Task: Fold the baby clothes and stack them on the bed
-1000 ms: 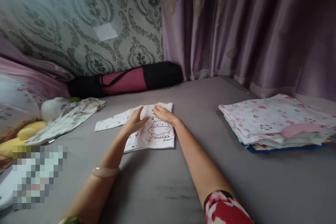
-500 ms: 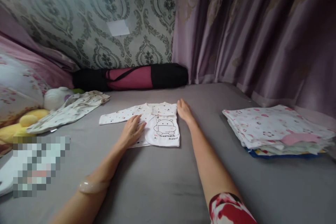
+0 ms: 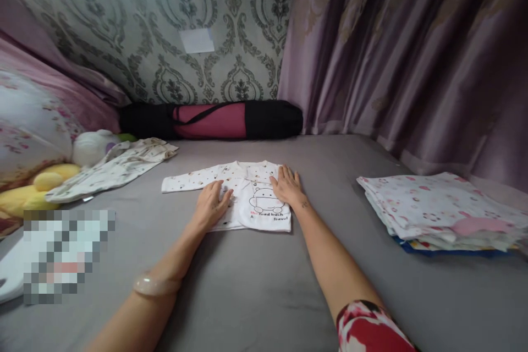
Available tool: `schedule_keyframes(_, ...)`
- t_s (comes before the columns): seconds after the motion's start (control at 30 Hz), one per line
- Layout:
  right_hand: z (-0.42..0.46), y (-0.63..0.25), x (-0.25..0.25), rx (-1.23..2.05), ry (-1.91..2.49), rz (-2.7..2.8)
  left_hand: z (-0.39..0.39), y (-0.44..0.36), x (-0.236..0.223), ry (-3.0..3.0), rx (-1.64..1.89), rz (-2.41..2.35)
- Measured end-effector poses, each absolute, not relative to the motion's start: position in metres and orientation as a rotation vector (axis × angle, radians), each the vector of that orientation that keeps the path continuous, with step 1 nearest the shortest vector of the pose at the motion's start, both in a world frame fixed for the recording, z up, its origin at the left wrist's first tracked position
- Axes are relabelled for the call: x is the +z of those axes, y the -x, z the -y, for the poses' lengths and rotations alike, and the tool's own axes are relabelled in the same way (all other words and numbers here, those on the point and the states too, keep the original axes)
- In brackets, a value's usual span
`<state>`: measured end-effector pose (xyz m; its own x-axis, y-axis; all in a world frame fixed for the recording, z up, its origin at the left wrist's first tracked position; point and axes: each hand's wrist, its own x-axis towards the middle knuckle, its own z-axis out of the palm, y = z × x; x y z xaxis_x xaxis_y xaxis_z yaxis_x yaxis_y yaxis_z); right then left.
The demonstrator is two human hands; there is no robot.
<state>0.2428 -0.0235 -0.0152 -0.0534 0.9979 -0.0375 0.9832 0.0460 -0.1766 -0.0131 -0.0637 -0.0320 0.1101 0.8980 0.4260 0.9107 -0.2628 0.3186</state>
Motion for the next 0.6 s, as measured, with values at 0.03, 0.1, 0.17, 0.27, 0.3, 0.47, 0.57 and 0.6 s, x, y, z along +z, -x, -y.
schedule_keyframes(0.03, 0.024, -0.243, -0.014, 0.251, 2.1, 2.197, 0.063, 0.014, -0.033, 2.313, -0.863, 1.899)
schedule_keyframes(0.1, 0.024, -0.243, -0.009, 0.28, 2.109, 2.184, 0.061, 0.015, -0.034, 2.3, -0.865, 1.915)
schedule_keyframes(0.17, 0.024, -0.241, -0.005, 0.272, 2.108, 2.174, 0.06, 0.015, -0.034, 2.296, -0.861, 1.934)
schedule_keyframes(0.27, 0.022, -0.236, -0.001, 0.184, 2.075, 2.186, 0.06, 0.014, -0.033, 2.295, -0.86, 1.951)
schedule_keyframes(0.3, 0.021, -0.234, -0.002, 0.164, 2.058, 2.203, 0.06, 0.014, -0.032, 2.292, -0.862, 1.956)
schedule_keyframes(0.47, 0.015, -0.232, -0.01, 0.203, 2.068, 2.305, 0.058, 0.017, -0.03, 2.272, -0.861, 1.993)
schedule_keyframes(0.57, 0.012, -0.226, -0.004, 0.206, 2.089, 2.307, 0.057, 0.018, -0.028, 2.275, -0.861, 2.009)
schedule_keyframes(0.6, 0.011, -0.221, 0.001, 0.172, 2.058, 2.31, 0.056, 0.018, -0.028, 2.277, -0.863, 2.017)
